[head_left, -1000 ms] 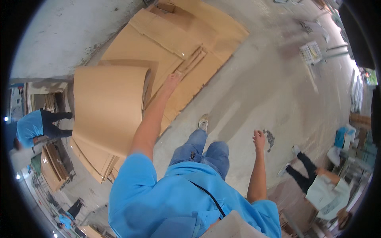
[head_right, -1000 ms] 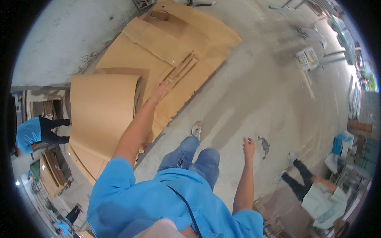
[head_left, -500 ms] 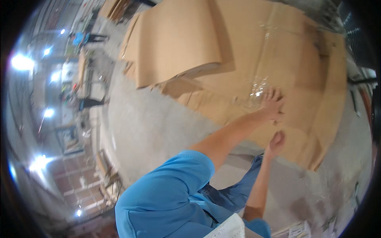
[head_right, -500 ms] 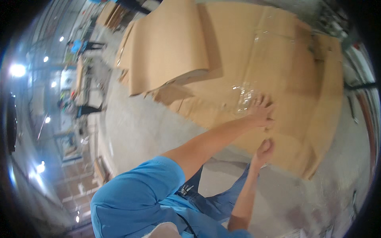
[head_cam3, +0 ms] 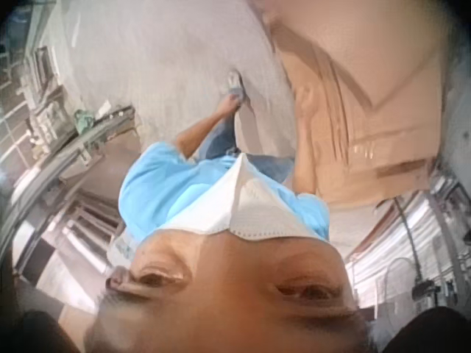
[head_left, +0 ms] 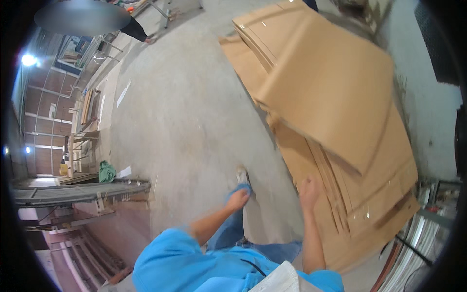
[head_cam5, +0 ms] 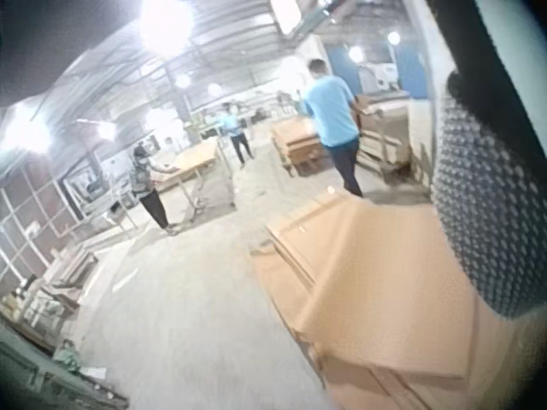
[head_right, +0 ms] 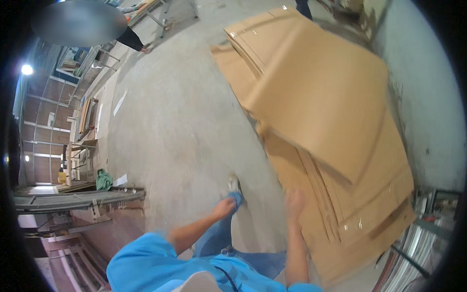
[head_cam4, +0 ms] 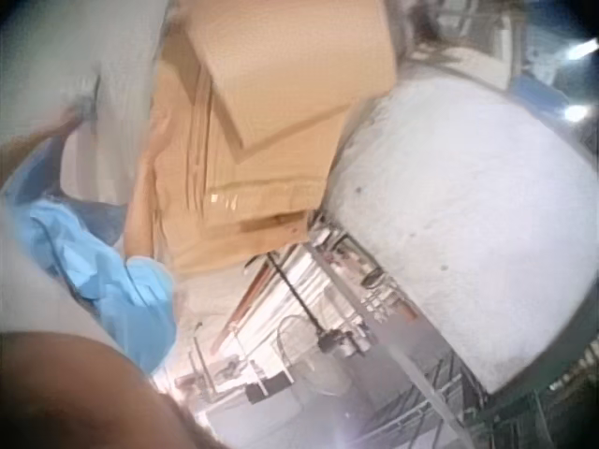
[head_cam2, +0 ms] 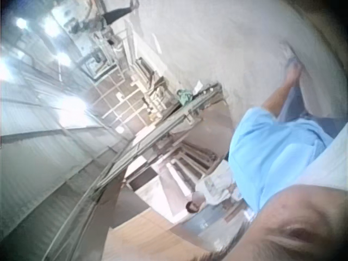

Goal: The person lifts and stacks large wood panels and wrapped bundles in a workshop. They move panels from a rack, align them, and place them on the floor or on a cart, then handle wrapped bundles and a metal frame.

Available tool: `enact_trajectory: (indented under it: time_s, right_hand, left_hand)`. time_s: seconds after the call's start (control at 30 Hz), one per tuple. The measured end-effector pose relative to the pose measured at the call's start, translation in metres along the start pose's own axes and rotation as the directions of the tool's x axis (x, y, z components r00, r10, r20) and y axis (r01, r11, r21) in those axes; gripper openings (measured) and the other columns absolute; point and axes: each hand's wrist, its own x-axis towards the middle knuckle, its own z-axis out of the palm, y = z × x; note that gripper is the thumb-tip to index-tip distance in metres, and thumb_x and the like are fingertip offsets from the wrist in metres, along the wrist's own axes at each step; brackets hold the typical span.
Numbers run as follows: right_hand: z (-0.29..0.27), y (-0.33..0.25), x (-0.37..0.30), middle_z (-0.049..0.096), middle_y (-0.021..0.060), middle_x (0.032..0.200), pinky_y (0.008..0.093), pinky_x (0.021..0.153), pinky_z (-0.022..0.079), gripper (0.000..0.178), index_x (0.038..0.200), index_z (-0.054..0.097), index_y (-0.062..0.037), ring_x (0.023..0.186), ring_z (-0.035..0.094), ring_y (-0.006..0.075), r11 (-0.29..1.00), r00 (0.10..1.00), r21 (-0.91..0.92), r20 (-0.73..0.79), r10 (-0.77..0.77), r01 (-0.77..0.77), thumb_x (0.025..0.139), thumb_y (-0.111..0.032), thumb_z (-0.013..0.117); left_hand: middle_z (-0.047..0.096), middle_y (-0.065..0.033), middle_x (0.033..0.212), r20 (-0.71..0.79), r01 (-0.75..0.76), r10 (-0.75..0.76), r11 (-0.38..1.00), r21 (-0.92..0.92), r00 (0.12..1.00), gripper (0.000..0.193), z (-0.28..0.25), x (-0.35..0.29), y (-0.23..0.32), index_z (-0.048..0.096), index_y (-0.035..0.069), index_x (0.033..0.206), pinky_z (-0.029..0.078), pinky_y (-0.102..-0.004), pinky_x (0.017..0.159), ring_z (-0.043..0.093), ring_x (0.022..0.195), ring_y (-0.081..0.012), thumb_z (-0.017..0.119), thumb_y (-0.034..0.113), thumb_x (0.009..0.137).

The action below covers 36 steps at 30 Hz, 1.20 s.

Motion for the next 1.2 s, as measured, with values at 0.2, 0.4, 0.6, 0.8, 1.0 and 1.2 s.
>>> enact_trajectory:
  time_s: [0.2,0.4,0.6,0.8,1.0,1.2]
  right_hand:
    - [0.229,-0.200,0.101,0.062,0.0151,0.102,0.0418,0.080,0.047,0.031,0.103,0.061,-0.0026,0.095,0.058,0.0343,0.977,0.919,0.123,0.334,-0.209,0.177,0.084,-0.028,0.060]
    - [0.396,-0.363,0.300,0.061,0.0171,0.108,0.0436,0.084,0.046,0.040,0.105,0.060,-0.0026,0.101,0.057,0.0355,0.944,0.853,0.154,0.406,-0.329,0.291,0.084,-0.037,0.057]
    - [0.631,-0.431,0.582,0.059,0.0200,0.114,0.0440,0.090,0.044,0.047,0.111,0.059,-0.0009,0.108,0.055,0.0354,0.947,0.825,-0.047,0.506,-0.252,0.318,0.085,-0.040,0.056]
    - [0.881,-0.424,0.872,0.057,0.0205,0.118,0.0469,0.097,0.040,0.049,0.118,0.056,-0.0033,0.112,0.052,0.0361,0.829,0.845,-0.393,0.509,-0.165,0.398,0.086,-0.041,0.053]
    - [0.960,-0.378,0.949,0.061,0.0150,0.117,0.0417,0.091,0.043,0.050,0.106,0.067,-0.0075,0.110,0.056,0.0303,0.567,0.738,-0.611,0.675,0.007,0.553,0.085,-0.047,0.045]
    - [0.965,-0.386,0.933,0.066,0.0135,0.108,0.0421,0.094,0.039,0.045,0.101,0.070,-0.0076,0.106,0.059,0.0286,0.434,0.764,-0.691,0.645,0.009,0.578,0.085,-0.039,0.042]
  left_hand:
    - [0.067,-0.0182,0.098,-0.291,0.283,-0.296,0.955,-0.088,0.910,0.038,-0.240,0.004,-0.178,0.061,0.006,0.113,0.049,-0.0412,0.083,0.063,0.095,-0.0320,0.057,0.031,0.085]
    - [0.066,-0.0131,0.087,-0.362,0.221,-0.387,0.879,-0.423,0.848,0.034,-0.375,0.038,-0.197,0.062,0.002,0.108,0.048,-0.0338,0.075,0.063,0.082,-0.0232,0.055,0.030,0.089]
    - [0.065,-0.0101,0.083,-0.078,0.426,-0.549,0.723,-0.543,0.832,0.034,-0.414,0.137,-0.194,0.064,0.000,0.103,0.047,-0.0321,0.074,0.060,0.078,-0.0185,0.053,0.031,0.092]
    - [0.063,-0.0148,0.108,-0.183,0.527,-0.694,0.667,-0.526,0.696,0.032,-0.506,0.327,-0.211,0.061,0.003,0.108,0.045,-0.0354,0.084,0.058,0.096,-0.0256,0.055,0.029,0.090]
    - [0.060,-0.0144,0.114,-0.186,0.339,-0.386,0.910,-0.240,0.904,0.033,-0.584,0.449,-0.186,0.061,0.007,0.111,0.040,-0.0400,0.093,0.055,0.105,-0.0322,0.062,0.025,0.084]
    - [0.065,-0.0093,0.105,-0.167,0.090,-0.109,0.989,-0.116,0.980,0.025,-0.611,0.488,-0.182,0.066,0.010,0.099,0.036,-0.0430,0.095,0.054,0.108,-0.0305,0.065,0.019,0.076]
